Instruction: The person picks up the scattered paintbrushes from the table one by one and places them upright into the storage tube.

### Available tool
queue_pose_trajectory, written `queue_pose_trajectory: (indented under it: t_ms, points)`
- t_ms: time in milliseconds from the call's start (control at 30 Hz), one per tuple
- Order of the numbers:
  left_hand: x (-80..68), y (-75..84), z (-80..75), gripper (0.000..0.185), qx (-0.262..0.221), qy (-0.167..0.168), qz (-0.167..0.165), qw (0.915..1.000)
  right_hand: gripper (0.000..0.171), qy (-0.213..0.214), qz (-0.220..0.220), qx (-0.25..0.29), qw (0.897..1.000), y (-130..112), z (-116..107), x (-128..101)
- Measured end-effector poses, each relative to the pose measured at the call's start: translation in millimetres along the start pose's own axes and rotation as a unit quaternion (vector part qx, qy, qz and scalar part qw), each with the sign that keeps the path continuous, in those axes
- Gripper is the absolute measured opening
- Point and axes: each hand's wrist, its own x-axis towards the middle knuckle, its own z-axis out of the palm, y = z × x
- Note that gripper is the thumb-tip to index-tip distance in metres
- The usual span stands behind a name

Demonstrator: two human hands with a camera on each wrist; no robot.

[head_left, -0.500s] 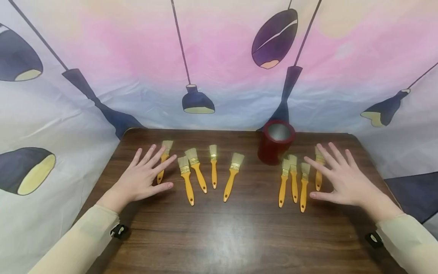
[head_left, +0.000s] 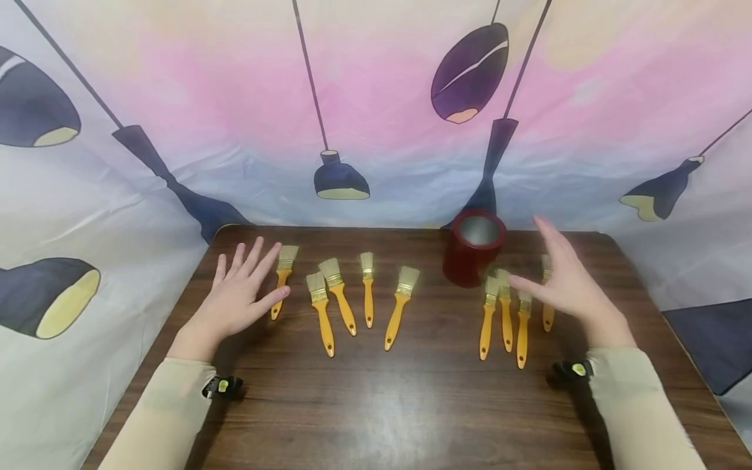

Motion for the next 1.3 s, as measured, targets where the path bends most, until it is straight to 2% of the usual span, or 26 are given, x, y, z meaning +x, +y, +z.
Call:
queue_pose_trajectory:
  t_ms: [100,233,367,467,533,600,867,1067,1300]
  points:
    - [4.1,-1.1,6.4,0.092,-0.054,0.02,-0.024,0.998,0.128,0.033,0.036,0.058,0.997,-8,11,13]
    - [6.8,-1.5,16.9,0.086,-0.114,0.059,-0.031,0.9913,0.126,0.06,0.07,0.132,0.987,-16,29,24]
    - [6.9,-0.3,26.8,0.072,-0.168,0.115,-0.041,0.9783,0.12,0.051,0.08,0.191,0.977,-20,44,33]
    - [6.9,0.4,32.8,0.059,-0.205,0.149,-0.048,0.9662,0.117,0.042,0.081,0.202,0.975,-19,51,38]
    - [7.8,-1.0,35.2,0.053,-0.219,0.161,-0.054,0.961,0.116,0.035,0.082,0.201,0.976,-19,52,40]
    - [10.4,-3.0,35.9,0.051,-0.227,0.164,-0.063,0.9579,0.113,0.029,0.086,0.191,0.977,-19,53,43]
    - [17.0,-13.2,29.3,0.053,-0.224,0.162,-0.102,0.9555,0.101,0.035,0.083,0.191,0.977,-24,58,50]
    - [20.4,-15.6,30.8,0.054,-0.225,0.157,-0.1,0.9564,0.098,0.041,0.093,0.219,0.97,-23,57,51]
    - [16.6,-19.2,37.0,0.054,-0.227,0.141,-0.117,0.9565,0.1,0.032,0.11,0.228,0.967,-23,60,49]
